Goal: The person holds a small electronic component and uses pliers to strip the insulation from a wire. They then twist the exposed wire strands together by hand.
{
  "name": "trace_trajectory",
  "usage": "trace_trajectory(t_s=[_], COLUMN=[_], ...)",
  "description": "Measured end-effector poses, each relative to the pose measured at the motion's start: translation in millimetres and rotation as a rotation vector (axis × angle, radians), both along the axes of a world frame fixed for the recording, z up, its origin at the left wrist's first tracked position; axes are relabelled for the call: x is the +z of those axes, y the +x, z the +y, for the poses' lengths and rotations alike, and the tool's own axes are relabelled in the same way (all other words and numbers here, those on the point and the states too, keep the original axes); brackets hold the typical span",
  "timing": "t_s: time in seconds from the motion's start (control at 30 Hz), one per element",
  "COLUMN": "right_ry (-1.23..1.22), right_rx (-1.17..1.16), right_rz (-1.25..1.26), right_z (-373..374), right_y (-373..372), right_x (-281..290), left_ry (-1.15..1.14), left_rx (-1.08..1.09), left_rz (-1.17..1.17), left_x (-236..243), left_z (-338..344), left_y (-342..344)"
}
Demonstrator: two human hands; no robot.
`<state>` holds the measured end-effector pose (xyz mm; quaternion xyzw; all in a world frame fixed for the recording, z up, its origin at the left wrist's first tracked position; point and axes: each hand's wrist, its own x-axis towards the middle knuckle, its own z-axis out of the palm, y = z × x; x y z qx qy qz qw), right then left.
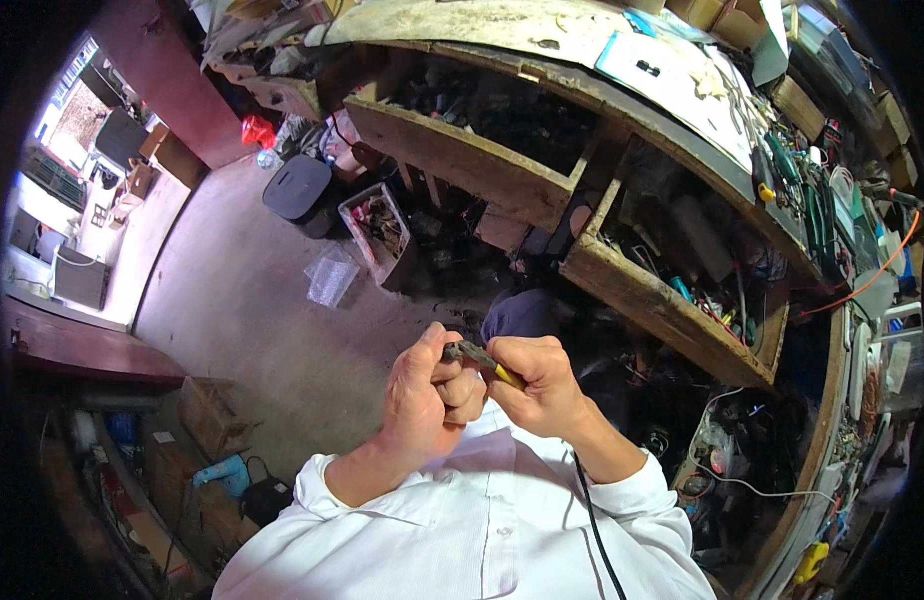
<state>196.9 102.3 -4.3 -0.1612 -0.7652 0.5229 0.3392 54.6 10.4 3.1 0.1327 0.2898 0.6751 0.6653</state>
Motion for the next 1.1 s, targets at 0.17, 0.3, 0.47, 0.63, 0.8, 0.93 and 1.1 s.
trace_trajectory(t_s=[0.17, 0.3, 0.47, 0.63, 0.8, 0.93, 1.1], right_ry=[-0.03, -0.039, -0.086, 0.116, 0.172, 0.171, 0.035], right_rx=[0.144, 0.17, 0.056, -0.105, -0.099, -0.09, -0.092], right_rz=[0.007, -0.019, -0.043, -0.102, -0.165, -0.178, -0.216], right_z=[5, 9, 8, 3, 1, -2, -12], right_y=[3, 2, -1, 2, 4, 4, 3], right_x=[-8, -6, -12, -14, -11, -11, -8], left_ry=[-0.103, 0.0, -0.015, -0.034, -0.061, 0.009, 0.03], left_rx=[-0.211, -0.368, -0.186, -0.024, -0.005, 0.032, 0.12], left_rz=[-0.229, -0.345, -0.184, 0.142, 0.175, 0.303, 0.541], left_x=[16, -2, -14, -19, -19, -27, -31], left_z=[-10, -13, -4, 0, 0, -1, -2], left_y=[-3, -17, -19, -22, -20, -19, -17])
